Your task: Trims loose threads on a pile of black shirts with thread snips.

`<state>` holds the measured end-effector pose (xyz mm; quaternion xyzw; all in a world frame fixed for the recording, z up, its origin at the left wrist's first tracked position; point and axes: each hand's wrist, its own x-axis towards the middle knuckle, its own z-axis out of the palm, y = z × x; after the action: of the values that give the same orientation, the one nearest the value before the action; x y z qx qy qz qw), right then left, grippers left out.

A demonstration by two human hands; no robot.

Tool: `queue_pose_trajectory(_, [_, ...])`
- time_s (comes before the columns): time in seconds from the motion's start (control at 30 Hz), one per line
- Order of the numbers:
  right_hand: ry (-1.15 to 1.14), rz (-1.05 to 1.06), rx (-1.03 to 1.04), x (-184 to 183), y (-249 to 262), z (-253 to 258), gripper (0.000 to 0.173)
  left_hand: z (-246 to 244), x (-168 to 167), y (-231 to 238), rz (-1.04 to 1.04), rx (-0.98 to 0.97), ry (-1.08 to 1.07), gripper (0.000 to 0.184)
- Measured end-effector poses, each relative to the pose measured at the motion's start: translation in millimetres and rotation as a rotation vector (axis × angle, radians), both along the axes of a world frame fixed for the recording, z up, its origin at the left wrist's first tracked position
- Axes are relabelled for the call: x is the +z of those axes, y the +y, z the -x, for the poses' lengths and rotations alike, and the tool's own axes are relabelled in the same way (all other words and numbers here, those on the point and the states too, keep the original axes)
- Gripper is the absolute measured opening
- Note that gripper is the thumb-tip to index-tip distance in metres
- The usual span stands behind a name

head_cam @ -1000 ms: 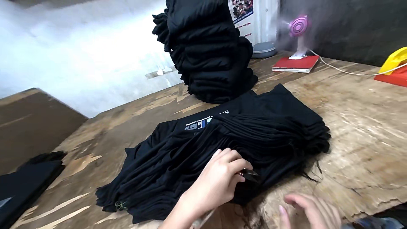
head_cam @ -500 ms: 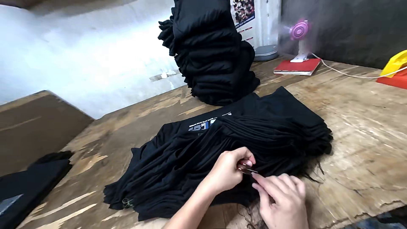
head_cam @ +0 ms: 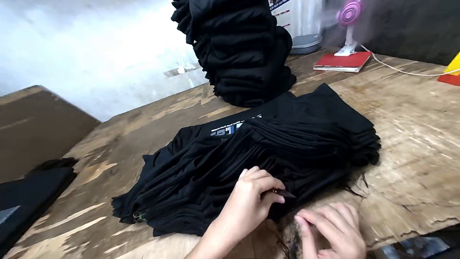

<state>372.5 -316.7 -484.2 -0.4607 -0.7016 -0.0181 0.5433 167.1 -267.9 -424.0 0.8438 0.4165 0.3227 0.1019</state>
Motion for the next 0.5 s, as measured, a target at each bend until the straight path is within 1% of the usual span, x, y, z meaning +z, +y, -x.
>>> queue_pose_trajectory(0.07, [-0.074, 0.137, -0.028, 1, -2, 3, 0.022, -2, 14, 1, 0.326, 0.025, 0.037, 0.048])
queue_pose_trajectory(0.1, [-0.111, 0.179, -0.052, 1, -2, 8, 0.024, -5, 19, 5, 0.405, 0.051, 0.035, 0.056])
queue_pose_trajectory(0.13, [-0.135, 0.196, -0.062, 1, -1, 14, 0.029, -10, 21, 10, 0.395, 0.103, 0.029, 0.051])
queue_pose_trajectory(0.17, [-0.142, 0.188, -0.058, -1, 2, 20, 0.031, -15, 22, 16, 0.326, 0.182, 0.027, 0.039])
queue_pose_trajectory(0.2, [-0.116, 0.176, -0.032, -3, 3, 23, 0.026, -20, 22, 24, 0.205, 0.266, 0.036, 0.031])
queue_pose_trajectory(0.23, [-0.043, 0.156, 0.03, -3, 3, 23, 0.023, -24, 20, 32, 0.067, 0.331, 0.044, 0.031])
queue_pose_trajectory(0.27, [0.032, 0.155, 0.119, -1, 1, 19, 0.025, -26, 18, 41, -0.066, 0.355, 0.047, 0.03])
queue_pose_trajectory(0.3, [0.067, 0.184, 0.2, 5, -3, 12, 0.026, -27, 12, 48, -0.198, 0.334, 0.054, 0.027])
queue_pose_trajectory(0.33, [0.053, 0.239, 0.254, 12, -9, 5, 0.026, -26, 5, 56, -0.335, 0.26, 0.073, 0.024])
queue_pose_trajectory(0.37, [0.0, 0.317, 0.285, 19, -16, -3, 0.023, -23, -2, 61, -0.427, 0.151, 0.106, 0.022])
queue_pose_trajectory(0.4, [-0.081, 0.417, 0.307, 25, -22, -11, 0.019, -20, -8, 63, -0.459, 0.05, 0.137, 0.021])
queue_pose_trajectory(0.43, [-0.168, 0.519, 0.335, 30, -26, -18, 0.016, -15, -11, 62, -0.431, -0.021, 0.155, 0.02])
queue_pose_trajectory(0.5, [-0.289, 0.65, 0.362, 40, -30, -28, 0.015, -5, -7, 50, -0.256, -0.082, 0.151, 0.016])
